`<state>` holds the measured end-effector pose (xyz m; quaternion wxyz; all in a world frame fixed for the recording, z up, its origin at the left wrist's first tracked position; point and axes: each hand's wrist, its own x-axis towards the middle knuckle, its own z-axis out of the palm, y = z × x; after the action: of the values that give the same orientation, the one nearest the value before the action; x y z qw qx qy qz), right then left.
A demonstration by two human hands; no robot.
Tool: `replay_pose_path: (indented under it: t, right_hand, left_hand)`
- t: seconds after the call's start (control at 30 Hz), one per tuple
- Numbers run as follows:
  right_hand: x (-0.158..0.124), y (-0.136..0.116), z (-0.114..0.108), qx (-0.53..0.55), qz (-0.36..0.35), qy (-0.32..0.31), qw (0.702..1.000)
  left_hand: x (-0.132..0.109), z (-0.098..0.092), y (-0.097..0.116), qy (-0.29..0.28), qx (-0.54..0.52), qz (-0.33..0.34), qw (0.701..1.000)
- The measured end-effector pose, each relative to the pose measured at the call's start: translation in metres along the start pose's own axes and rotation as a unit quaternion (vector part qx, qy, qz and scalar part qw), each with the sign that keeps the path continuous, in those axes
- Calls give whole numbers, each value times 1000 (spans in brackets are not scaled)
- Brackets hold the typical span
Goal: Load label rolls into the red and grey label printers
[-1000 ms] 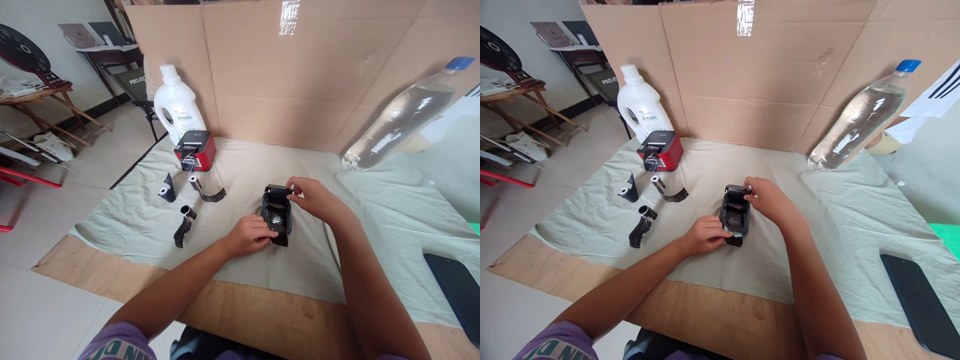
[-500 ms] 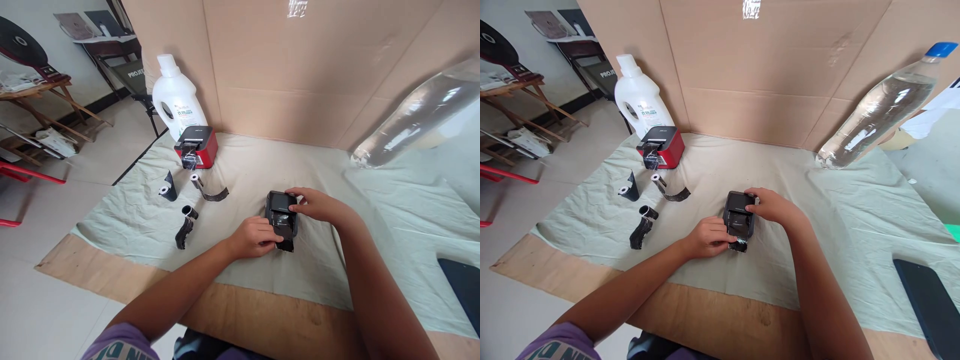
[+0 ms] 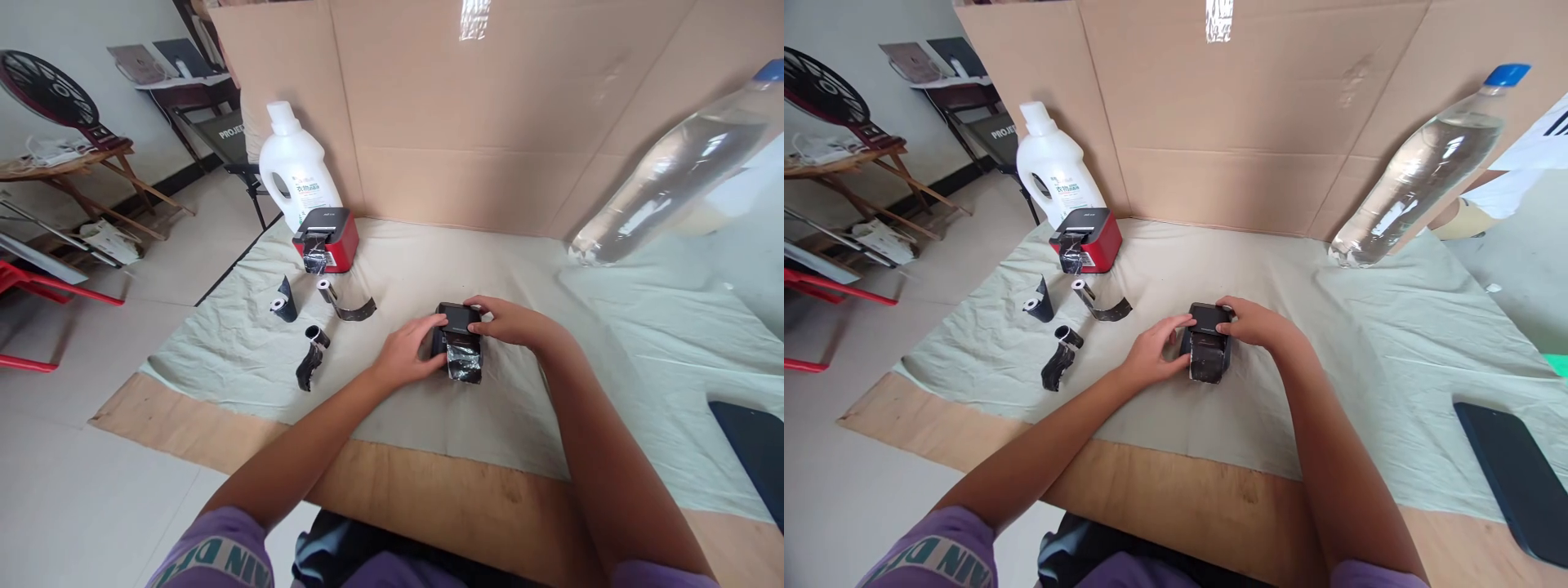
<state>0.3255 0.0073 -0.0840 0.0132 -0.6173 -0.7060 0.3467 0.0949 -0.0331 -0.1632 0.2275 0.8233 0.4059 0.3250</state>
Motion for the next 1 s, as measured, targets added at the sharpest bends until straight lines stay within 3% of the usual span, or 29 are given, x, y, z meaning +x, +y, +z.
replay_pose_path:
  t: [0.1, 0.23, 0.43, 0.7, 0.87, 1.0]
  right_hand:
    - [-1, 1, 2, 23, -7, -1, 1000]
    - [-4, 2, 2, 84, 12, -40, 996]
    - [-8, 3, 3, 116, 9, -45, 992]
    - [-11, 8, -2, 199, 21, -43, 979]
    - [-10, 10, -2, 210, 21, -43, 977]
    - [-6, 12, 2, 201, 19, -48, 978]
  left_hand:
    - [1, -3, -1, -18, -16, -42, 999]
    - [0, -2, 0, -13, 8, -35, 999]
    - [-2, 3, 1, 24, 33, 7, 999]
    - [-3, 3, -2, 64, 17, -33, 997]
    - [-3, 5, -5, 54, -24, -4, 998]
    - [-2, 4, -4, 29, -41, -20, 999]
